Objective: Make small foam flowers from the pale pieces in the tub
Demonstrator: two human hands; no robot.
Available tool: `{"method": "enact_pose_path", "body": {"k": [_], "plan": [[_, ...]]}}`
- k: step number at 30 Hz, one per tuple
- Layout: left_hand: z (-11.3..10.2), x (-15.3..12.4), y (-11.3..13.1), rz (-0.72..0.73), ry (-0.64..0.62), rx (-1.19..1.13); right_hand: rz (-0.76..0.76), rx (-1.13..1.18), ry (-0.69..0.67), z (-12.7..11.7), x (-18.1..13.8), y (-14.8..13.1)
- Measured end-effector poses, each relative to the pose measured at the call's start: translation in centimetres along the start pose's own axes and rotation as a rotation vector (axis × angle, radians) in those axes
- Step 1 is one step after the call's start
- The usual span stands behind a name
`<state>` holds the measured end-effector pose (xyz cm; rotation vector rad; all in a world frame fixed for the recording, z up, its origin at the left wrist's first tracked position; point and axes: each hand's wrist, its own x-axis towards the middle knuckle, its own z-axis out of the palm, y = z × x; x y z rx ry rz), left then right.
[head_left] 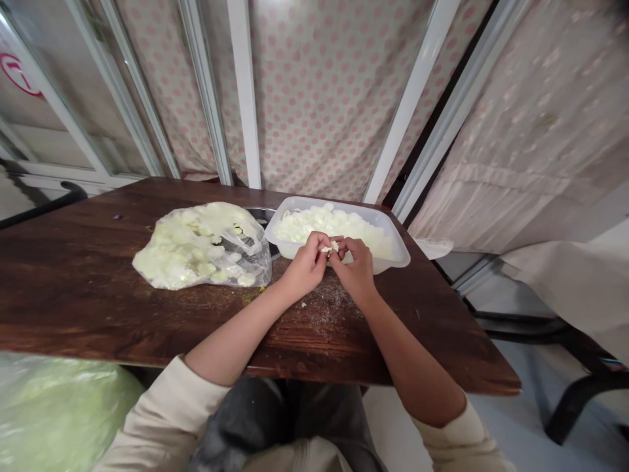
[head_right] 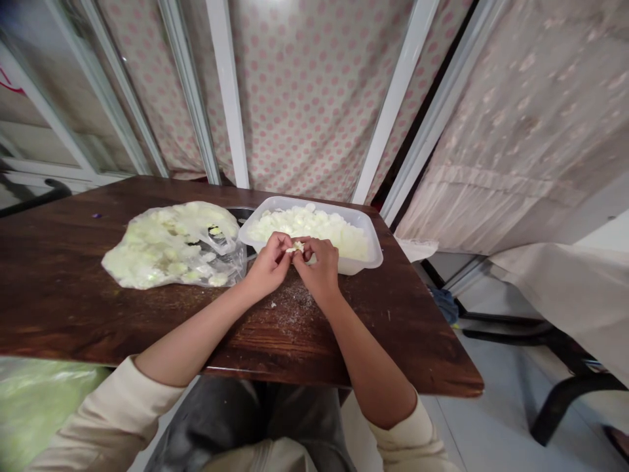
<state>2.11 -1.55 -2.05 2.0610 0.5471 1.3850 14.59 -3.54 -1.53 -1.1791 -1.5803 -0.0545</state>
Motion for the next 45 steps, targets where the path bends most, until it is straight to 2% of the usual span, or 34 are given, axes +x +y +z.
{"method": "enact_pose_path", "body": {"k": [4,6,10,15,21,24,28,36,39,45], "plan": [[0.1,-0.2,-0.3,0.018,-0.002,0.092,0.079,0.018,-0.051,-0.2,0.2,0.1],[-0.1,-0.3,-0.2,-0.008,-0.027,0.120,0.073,0.008,-0.089,-0.2,0.4,0.3],[-1.0,0.0,0.3,-0.082,-0.093,0.319,-0.041,-0.066,-0.131,-0.1,0.5,0.7],[-1.7,0.4,0.5,-0.062,-0.166,0.568,-0.165,-0.161,-0.153,-0.2,0.4,0.6],[-1.7,0.3,1.0,-0.165,-0.132,0.728,-0.221,-0.061,-0.245,-0.2,0.0,0.3],[-1.9,0.3,1.2,-0.142,-0.150,0.754,-0.180,-0.007,-0.262,-0.2,-0.3,0.1],[-2.1,0.2,1.3,-0.041,-0.169,0.749,-0.037,0.104,-0.292,0.0,-0.7,0.2],[-2.1,-0.1,0.7,0.057,-0.123,0.761,0.154,0.553,-0.371,1.1,-1.0,0.9],[-2.1,-0.1,0.9,0.031,-0.102,0.737,0.198,0.560,-0.381,1.2,-1.0,0.6],[-2.5,-0.2,1.9,0.030,-0.134,0.617,0.112,0.434,-0.377,0.7,-0.9,-0.1]]}}
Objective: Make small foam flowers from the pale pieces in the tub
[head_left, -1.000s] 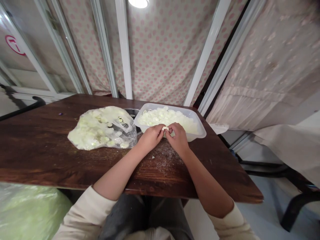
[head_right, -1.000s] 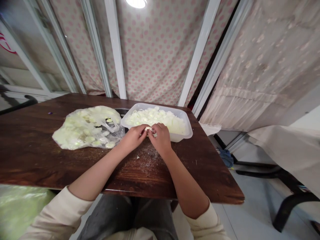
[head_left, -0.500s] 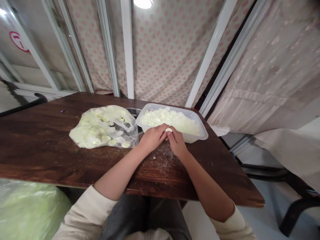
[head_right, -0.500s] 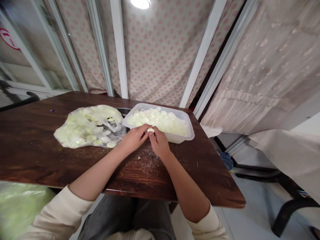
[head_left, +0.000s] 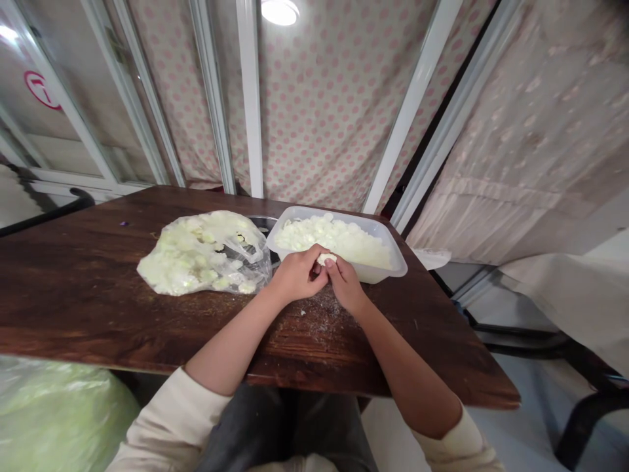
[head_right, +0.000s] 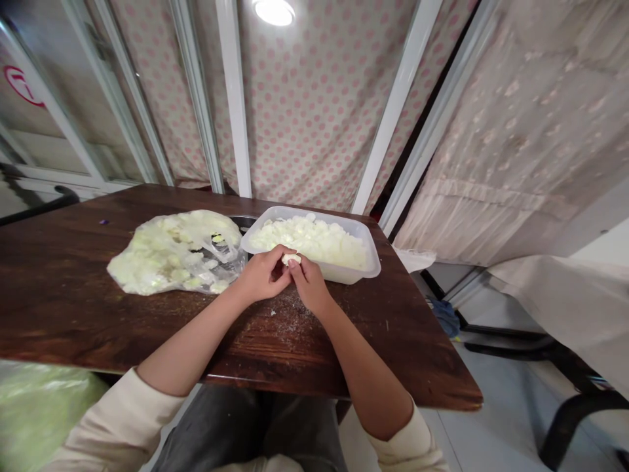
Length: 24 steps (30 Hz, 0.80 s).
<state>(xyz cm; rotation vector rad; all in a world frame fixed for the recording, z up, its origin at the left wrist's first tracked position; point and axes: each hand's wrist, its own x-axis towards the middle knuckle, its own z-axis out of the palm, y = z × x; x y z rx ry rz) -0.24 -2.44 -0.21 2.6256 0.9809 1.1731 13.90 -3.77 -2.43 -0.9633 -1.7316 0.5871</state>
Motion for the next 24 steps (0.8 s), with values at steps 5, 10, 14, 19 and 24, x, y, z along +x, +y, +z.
{"method": "enact_pose_path", "body": {"k": [5,10,14,19,24], "plan": [[-0.38,0.02,0.16,0.015,-0.046,-0.038,0.000,-0.077,0.023,-0.22,0.10,0.17],[-0.14,-0.06,0.09,0.006,-0.011,-0.021,-0.019,-0.129,0.023,-0.43,0.20,0.45],[-0.16,-0.06,0.03,-0.018,-0.015,-0.017,-0.007,-0.124,0.001,-0.36,0.25,0.56],[-0.13,0.04,-0.03,-0.047,-0.032,0.045,0.004,-0.129,-0.021,-0.30,0.25,0.63],[0.05,-0.02,-0.28,-0.057,-0.031,0.084,-0.002,-0.180,-0.032,-0.27,0.16,0.50]]}}
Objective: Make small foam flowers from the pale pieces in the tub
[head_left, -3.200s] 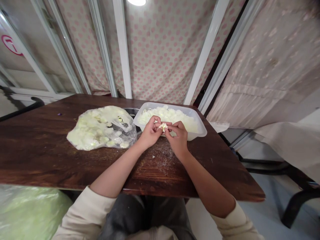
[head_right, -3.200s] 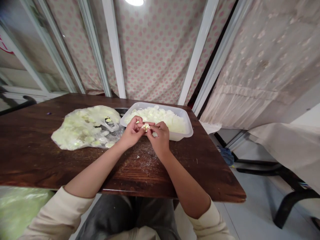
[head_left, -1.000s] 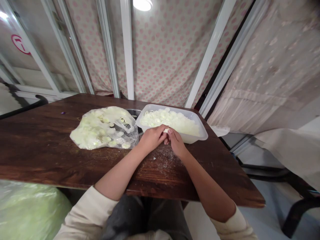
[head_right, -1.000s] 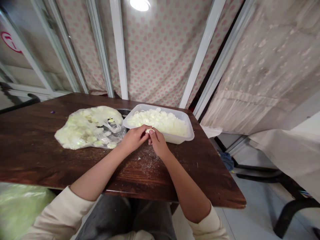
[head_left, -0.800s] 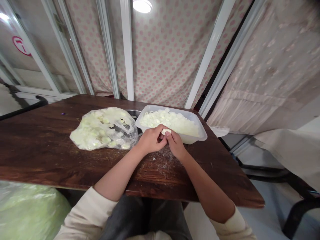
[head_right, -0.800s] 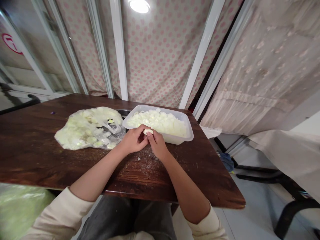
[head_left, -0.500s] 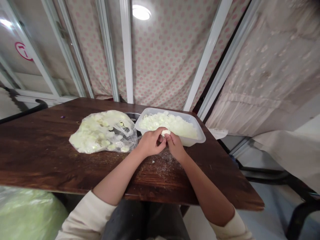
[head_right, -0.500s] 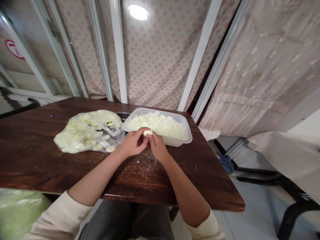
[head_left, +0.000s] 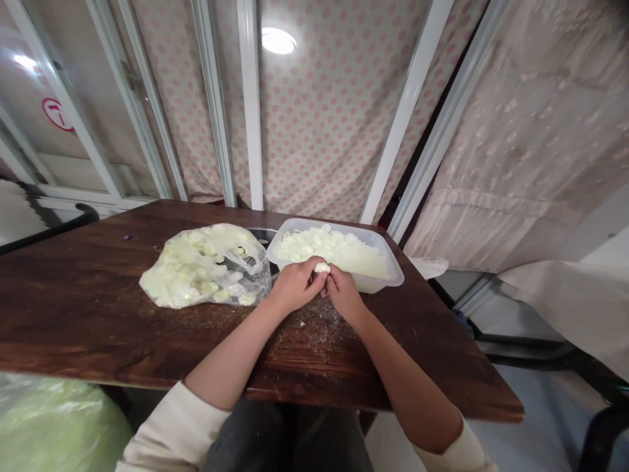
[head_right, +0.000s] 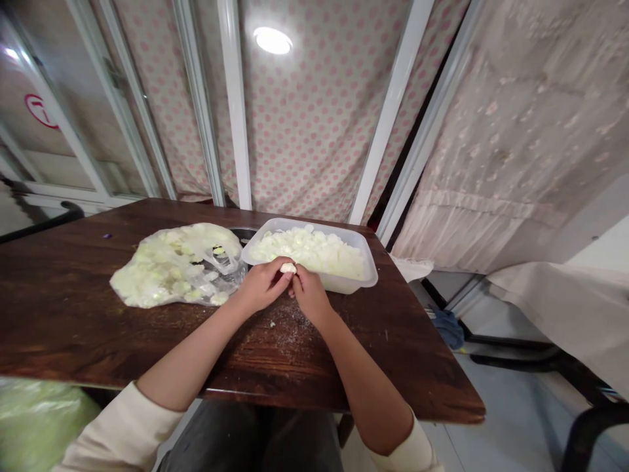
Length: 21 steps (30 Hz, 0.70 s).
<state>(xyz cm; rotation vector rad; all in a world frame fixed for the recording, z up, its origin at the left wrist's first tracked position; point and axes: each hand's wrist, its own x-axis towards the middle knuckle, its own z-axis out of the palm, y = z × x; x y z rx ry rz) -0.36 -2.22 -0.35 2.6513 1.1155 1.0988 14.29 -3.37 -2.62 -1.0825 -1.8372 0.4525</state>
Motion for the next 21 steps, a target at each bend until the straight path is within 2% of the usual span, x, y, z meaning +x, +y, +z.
{"method": "enact_pose_path", "body": {"k": [7,12,17,21], "plan": [[0.1,0.3,0.1,0.020,0.001,-0.283,-0.009,-0.243,0.035,-0.3,-0.1,-0.1],[0.2,0.4,-0.3,0.050,0.002,-0.331,-0.022,-0.330,0.054,-0.6,-0.1,0.0],[0.4,0.2,-1.0,0.035,-0.012,-0.374,-0.039,-0.296,0.014,-0.5,-0.1,-0.2],[0.5,0.0,-1.4,0.053,0.011,-0.361,-0.045,-0.126,-0.069,-0.3,-0.2,-0.3]]}}
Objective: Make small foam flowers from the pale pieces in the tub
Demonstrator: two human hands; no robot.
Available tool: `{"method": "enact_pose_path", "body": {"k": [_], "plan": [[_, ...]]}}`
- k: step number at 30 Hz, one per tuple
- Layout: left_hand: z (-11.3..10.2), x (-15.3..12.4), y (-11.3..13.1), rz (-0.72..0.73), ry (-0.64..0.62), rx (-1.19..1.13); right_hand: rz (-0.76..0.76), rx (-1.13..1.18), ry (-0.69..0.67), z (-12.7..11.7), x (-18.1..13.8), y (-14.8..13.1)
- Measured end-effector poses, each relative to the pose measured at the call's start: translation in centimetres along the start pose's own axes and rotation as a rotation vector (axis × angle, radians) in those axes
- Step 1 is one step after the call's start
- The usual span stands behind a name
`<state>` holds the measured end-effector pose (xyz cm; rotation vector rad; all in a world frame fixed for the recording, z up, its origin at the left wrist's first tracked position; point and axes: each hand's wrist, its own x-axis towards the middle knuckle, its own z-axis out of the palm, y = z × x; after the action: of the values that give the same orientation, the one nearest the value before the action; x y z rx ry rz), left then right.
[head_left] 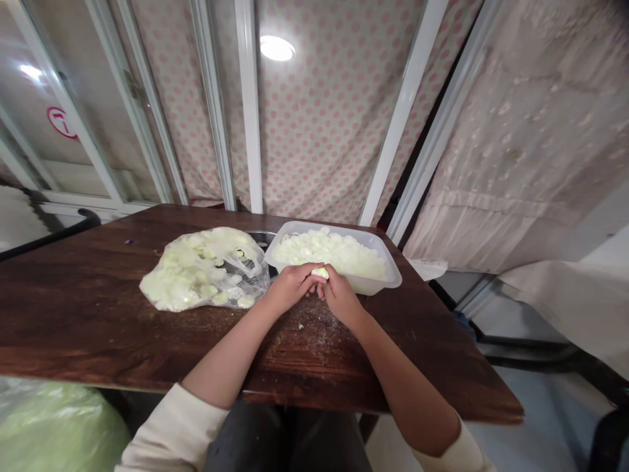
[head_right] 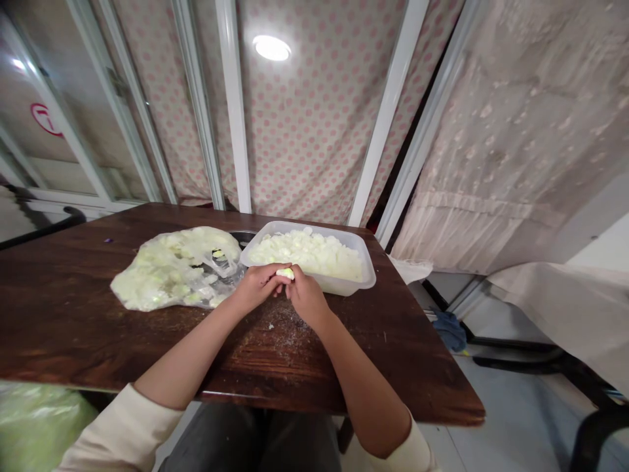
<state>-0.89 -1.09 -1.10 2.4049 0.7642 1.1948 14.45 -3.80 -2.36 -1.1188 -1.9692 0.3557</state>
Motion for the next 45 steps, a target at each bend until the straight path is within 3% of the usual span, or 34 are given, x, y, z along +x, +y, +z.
{"method": "enact_pose_path", "body": {"k": [10,15,20,34,45], "plan": [[-0.5,0.0,0.4,0.033,0.029,0.035,-0.020,0.609,-0.068,0.9,-0.4,-0.4],[-0.4,0.0,0.1,0.079,-0.013,0.125,0.079,0.736,0.012,0.9,0.2,-0.5],[-0.5,0.1,-0.1,0.106,-0.042,0.217,0.176,0.859,-0.028,0.8,0.5,-0.5],[-0.4,0.2,-0.3,0.076,-0.086,0.212,0.311,0.991,0.044,1.2,0.6,-0.5],[0.0,0.3,-0.2,0.068,-0.110,0.163,0.357,0.807,0.084,0.9,0.7,-0.3]]}}
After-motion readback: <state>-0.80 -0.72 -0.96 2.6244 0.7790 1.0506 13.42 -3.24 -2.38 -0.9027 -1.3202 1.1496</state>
